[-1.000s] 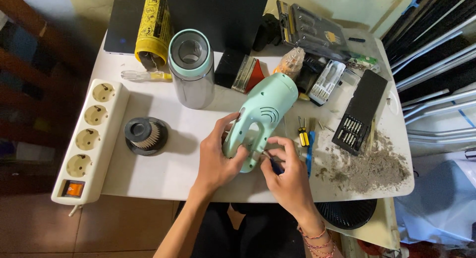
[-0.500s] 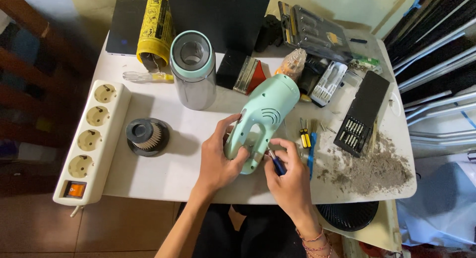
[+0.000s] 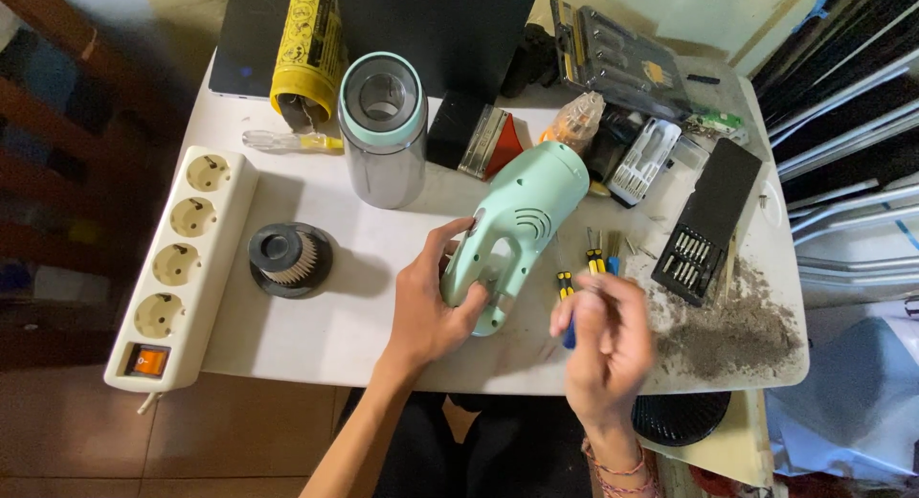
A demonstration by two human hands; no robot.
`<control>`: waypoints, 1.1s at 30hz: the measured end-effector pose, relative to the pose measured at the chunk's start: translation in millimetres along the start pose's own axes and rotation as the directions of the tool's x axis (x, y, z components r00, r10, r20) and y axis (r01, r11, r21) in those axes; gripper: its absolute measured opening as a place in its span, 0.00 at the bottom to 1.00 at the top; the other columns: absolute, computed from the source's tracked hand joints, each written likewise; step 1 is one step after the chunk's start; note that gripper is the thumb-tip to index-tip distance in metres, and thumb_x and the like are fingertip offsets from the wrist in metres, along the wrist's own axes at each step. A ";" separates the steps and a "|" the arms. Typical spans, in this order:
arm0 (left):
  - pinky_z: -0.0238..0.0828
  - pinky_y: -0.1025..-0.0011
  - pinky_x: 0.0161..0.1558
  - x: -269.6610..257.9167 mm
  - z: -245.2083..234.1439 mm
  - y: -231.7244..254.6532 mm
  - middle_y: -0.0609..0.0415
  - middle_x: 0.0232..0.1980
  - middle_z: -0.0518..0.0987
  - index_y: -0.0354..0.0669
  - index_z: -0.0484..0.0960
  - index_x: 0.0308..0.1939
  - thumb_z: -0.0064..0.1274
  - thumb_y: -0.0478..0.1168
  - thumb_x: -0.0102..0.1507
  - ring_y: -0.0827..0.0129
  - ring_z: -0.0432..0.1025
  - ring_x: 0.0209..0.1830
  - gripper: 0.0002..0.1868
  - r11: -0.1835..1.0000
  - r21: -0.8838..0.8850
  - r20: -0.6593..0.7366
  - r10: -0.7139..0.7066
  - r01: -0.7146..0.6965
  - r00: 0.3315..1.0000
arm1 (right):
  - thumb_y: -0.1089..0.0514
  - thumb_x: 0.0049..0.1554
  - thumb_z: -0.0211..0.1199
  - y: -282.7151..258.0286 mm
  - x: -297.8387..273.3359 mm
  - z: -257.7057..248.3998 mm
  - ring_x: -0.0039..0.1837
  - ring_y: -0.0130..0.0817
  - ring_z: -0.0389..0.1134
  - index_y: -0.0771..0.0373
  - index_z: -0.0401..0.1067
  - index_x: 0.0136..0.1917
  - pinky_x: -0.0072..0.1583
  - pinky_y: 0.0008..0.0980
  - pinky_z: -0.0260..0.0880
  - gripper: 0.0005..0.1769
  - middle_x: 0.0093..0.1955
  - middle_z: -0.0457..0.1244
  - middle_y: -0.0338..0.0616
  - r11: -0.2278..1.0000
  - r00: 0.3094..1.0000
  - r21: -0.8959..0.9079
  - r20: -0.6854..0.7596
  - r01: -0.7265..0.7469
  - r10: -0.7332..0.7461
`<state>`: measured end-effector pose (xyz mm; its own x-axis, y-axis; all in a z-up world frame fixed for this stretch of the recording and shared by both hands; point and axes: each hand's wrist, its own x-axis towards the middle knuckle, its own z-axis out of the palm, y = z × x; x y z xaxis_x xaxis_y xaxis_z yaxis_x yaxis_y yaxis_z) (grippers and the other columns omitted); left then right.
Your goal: Disassembling a handheld vacuum cleaner with a screwdriver on a desk.
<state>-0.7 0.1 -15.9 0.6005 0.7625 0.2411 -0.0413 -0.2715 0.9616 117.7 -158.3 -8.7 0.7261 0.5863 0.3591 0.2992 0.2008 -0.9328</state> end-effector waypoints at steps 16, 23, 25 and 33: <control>0.77 0.66 0.42 0.9 -0.5 4.5 0.47 0.39 0.82 0.42 0.73 0.66 0.54 0.36 0.54 0.58 0.80 0.36 0.33 0.999 0.036 -0.022 -0.025 0.026 0.999 | 0.57 0.72 0.52 -7.0 -18.8 -0.9 0.50 0.36 0.72 0.64 0.59 0.59 0.55 0.32 0.75 0.09 0.52 0.66 0.48 0.864 0.904 -0.274 0.063 0.423 -0.423; 0.77 0.66 0.43 -3.7 -2.6 3.3 0.45 0.39 0.82 0.41 0.72 0.66 0.55 0.37 0.53 0.57 0.80 0.36 0.34 1.000 0.022 -0.016 -0.008 0.009 1.000 | 0.63 0.65 0.57 5.6 -18.6 -8.7 0.49 0.47 0.72 0.66 0.64 0.54 0.52 0.40 0.74 0.06 0.47 0.67 0.53 0.679 0.891 -0.577 0.275 0.453 -0.361; 0.77 0.66 0.42 4.7 -1.2 3.7 0.45 0.38 0.82 0.41 0.71 0.65 0.55 0.37 0.53 0.57 0.80 0.36 0.35 1.000 0.013 -0.020 0.003 -0.003 1.000 | 0.65 0.65 0.57 12.3 -13.7 -11.5 0.49 0.48 0.73 0.66 0.65 0.55 0.54 0.42 0.75 0.05 0.47 0.67 0.52 0.645 0.854 -0.564 0.271 0.515 -0.445; 0.77 0.66 0.42 0.8 -1.6 3.9 0.45 0.39 0.82 0.41 0.72 0.65 0.54 0.37 0.53 0.59 0.79 0.35 0.34 1.000 -0.005 -0.014 -0.026 0.026 1.000 | 0.67 0.63 0.58 14.5 -23.6 -11.1 0.46 0.32 0.75 0.67 0.68 0.55 0.49 0.29 0.75 0.07 0.50 0.69 0.50 0.756 0.949 -0.574 0.180 0.316 -0.260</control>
<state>-1.6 0.6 -11.8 0.5903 0.7773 0.2175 -0.0299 -0.2482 0.9682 111.8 -177.9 -30.4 0.4999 0.6454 0.5776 0.8104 -0.1133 -0.5748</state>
